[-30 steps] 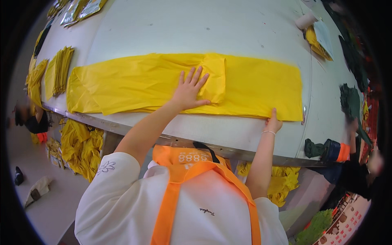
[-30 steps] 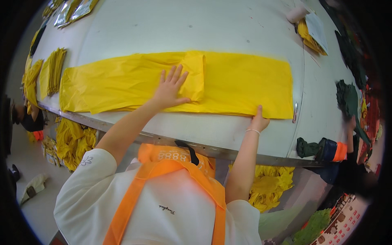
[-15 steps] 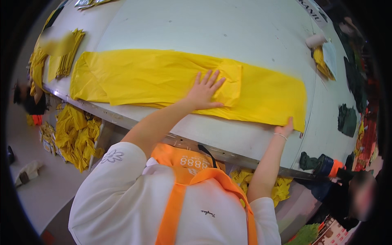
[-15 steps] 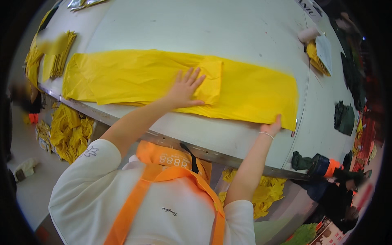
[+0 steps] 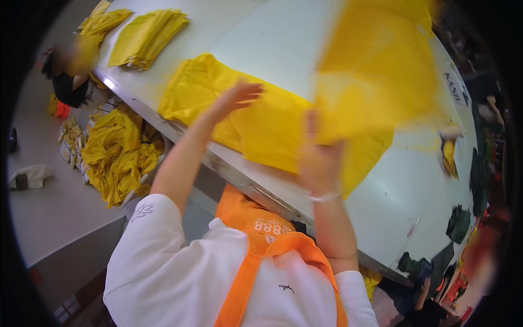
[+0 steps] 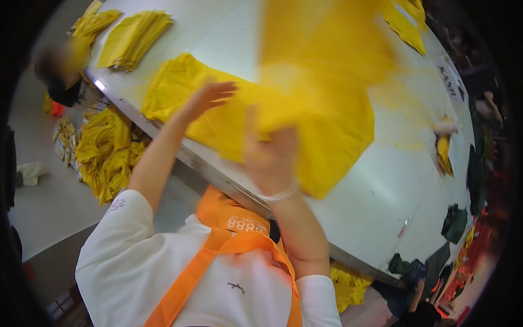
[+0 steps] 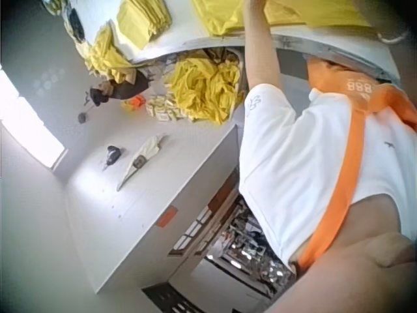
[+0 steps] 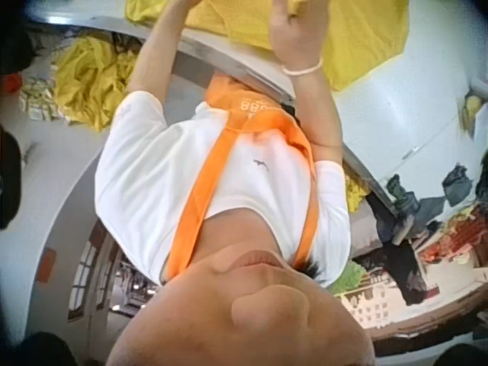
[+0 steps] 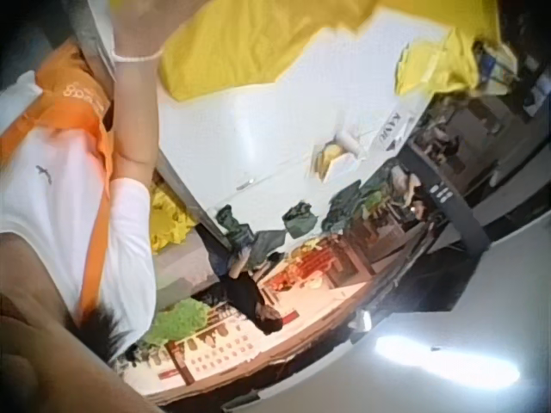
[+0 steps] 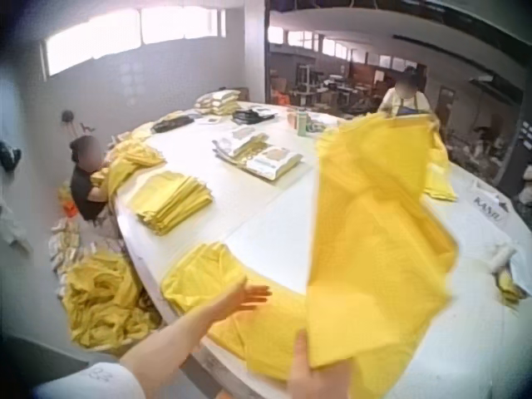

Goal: The person folds a yellow raincoat on a table, smooths it, and places it into a plastic bag. They then pick up another yellow raincoat, cut a tag from it with scissors, and begin folding it.

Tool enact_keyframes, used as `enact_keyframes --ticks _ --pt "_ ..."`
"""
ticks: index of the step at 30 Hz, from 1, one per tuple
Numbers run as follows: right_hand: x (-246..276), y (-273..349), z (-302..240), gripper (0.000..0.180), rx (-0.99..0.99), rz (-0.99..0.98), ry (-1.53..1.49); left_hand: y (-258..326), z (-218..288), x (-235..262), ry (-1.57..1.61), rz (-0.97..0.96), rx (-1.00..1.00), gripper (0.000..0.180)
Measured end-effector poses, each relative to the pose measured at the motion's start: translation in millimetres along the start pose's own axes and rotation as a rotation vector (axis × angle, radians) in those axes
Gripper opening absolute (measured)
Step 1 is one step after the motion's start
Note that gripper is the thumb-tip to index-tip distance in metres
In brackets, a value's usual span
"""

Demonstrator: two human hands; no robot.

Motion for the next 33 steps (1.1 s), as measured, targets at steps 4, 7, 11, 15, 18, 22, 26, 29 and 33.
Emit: enact_keyframes --ticks 4,7,11,15,18,22,26,29,33 --pt "-195 40 63 0.056 0.119 -0.461 0.322 64 2 198 0.369 0.160 0.242 0.083" --pt "-262 78 108 0.055 0.051 -0.694 0.616 70 -3 189 0.464 0.201 0.386 0.070" --pt "-262 51 98 0.044 -0.048 -0.755 0.380 66 -28 209 0.065 0.318 0.294 0.037" --pt "-231 -31 101 0.029 0.109 -0.314 0.447 65 -16 228 -0.242 0.215 0.251 0.027" --pt "-234 -55 119 0.026 0.054 -0.323 0.527 51 12 246 -0.412 0.221 0.254 0.025" --pt "-268 -81 118 0.027 0.152 -0.258 0.502 47 47 252 -1.100 0.549 -0.204 0.034" --pt "-306 -131 154 0.030 -0.290 -0.371 0.339 45 42 252 -1.524 0.524 -0.354 0.046" --pt "-338 -143 165 0.034 -0.514 -0.652 0.330 26 43 259 -1.396 0.494 -0.366 0.048" --pt "-360 -145 172 0.034 -0.709 -0.910 0.243 -7 29 270 -1.209 0.306 -0.334 0.046"
Point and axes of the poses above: each hand's wrist, its own y-axis away from the middle knuckle, its own x-axis out of the back of the hand, z = x × y, the point moved 4 cm from there along -y, towards the middle knuckle, and after that the axes turned 10 degrees about -x, right-handed, at the moved point
